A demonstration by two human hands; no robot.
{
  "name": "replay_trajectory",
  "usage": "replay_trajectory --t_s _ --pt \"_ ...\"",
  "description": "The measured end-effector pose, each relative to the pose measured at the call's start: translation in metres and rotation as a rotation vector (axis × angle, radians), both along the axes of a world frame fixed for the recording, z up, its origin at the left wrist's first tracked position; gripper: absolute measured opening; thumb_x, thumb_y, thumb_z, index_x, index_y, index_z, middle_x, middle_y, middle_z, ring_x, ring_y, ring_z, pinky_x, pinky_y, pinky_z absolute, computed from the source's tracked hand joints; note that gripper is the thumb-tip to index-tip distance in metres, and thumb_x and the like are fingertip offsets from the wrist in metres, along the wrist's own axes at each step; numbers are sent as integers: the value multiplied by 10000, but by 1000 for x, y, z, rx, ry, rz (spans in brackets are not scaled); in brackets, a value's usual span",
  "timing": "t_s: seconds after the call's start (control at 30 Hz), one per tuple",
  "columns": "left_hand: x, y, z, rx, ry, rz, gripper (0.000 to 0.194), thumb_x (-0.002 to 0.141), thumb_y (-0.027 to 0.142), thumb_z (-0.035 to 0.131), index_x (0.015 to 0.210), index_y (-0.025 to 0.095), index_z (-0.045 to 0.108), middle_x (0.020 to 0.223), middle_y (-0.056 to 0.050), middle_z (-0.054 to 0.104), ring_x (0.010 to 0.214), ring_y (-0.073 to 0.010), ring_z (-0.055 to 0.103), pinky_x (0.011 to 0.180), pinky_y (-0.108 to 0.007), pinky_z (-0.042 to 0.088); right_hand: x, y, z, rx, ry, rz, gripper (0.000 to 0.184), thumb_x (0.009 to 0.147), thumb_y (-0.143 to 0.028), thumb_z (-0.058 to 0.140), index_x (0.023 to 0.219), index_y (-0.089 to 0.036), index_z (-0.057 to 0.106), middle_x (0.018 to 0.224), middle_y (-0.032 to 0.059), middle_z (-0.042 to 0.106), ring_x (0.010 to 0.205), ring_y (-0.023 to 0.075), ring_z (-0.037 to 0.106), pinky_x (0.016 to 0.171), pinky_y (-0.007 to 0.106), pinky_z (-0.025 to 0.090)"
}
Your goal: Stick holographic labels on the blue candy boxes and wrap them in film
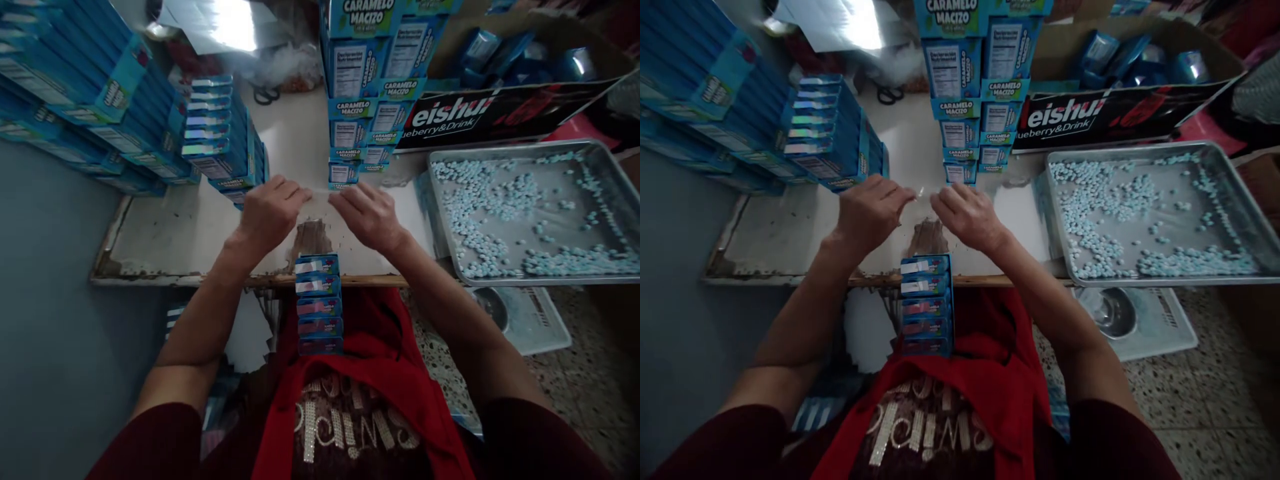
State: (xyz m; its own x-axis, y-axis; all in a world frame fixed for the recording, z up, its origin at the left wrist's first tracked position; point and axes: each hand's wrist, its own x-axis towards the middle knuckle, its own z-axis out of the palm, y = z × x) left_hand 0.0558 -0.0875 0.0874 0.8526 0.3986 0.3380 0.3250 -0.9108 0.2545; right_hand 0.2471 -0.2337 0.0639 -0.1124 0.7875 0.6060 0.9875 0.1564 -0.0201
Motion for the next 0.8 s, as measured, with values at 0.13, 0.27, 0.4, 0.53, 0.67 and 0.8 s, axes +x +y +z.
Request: replay_trajectory --t_s 0.13,0.27,0.4,0.53,0.67,0.8 --pt "-30 -3 23 149 -282 175 499 1185 466 359 1246 127 722 1152 -105 701 1373 -342 643 1194 -642 423 -7 6 62 294 -189 15 402 1196 -303 315 1299 -253 700 1077 11 698 963 140 702 785 290 528" --pt "-53 7 -21 189 -502 294 347 1112 485 561 1172 195 741 1125 -104 720 1236 -302 678 1163 -563 459 -21 14 55 262 -300 165 322 1167 -237 411 1305 -277 700 1087 4 728 918 125 701 707 279 497" --pt "-35 3 -100 53 -111 300 254 1043 282 604 822 215 710 890 -99 725 978 -269 690 954 -434 545 -23 26 -36 -332 -61 130 280 1118 -168 487 1066 -200 760 971 61 738 882 175 634 715 318 431" --pt "-13 -1 -133 -144 131 330 202 963 233 689 762 215 672 881 -93 715 949 -263 691 844 -366 521 -20 28 -90 -619 253 -90 104 1009 -194 698 953 -181 784 968 59 778 879 176 634 714 295 359" --pt "-9 17 -121 -261 254 45 228 976 412 748 861 216 735 931 -62 734 927 -232 692 807 -314 505 -7 34 -91 -677 576 -184 100 883 -243 869 893 -178 795 858 9 767 798 143 635 706 259 329" --pt "-13 18 -105 -208 383 -54 161 1015 251 656 934 201 786 973 -78 752 967 -243 707 796 -310 501 0 34 -95 -632 586 -155 103 887 -239 884 906 -172 808 848 6 754 784 133 618 721 257 336"
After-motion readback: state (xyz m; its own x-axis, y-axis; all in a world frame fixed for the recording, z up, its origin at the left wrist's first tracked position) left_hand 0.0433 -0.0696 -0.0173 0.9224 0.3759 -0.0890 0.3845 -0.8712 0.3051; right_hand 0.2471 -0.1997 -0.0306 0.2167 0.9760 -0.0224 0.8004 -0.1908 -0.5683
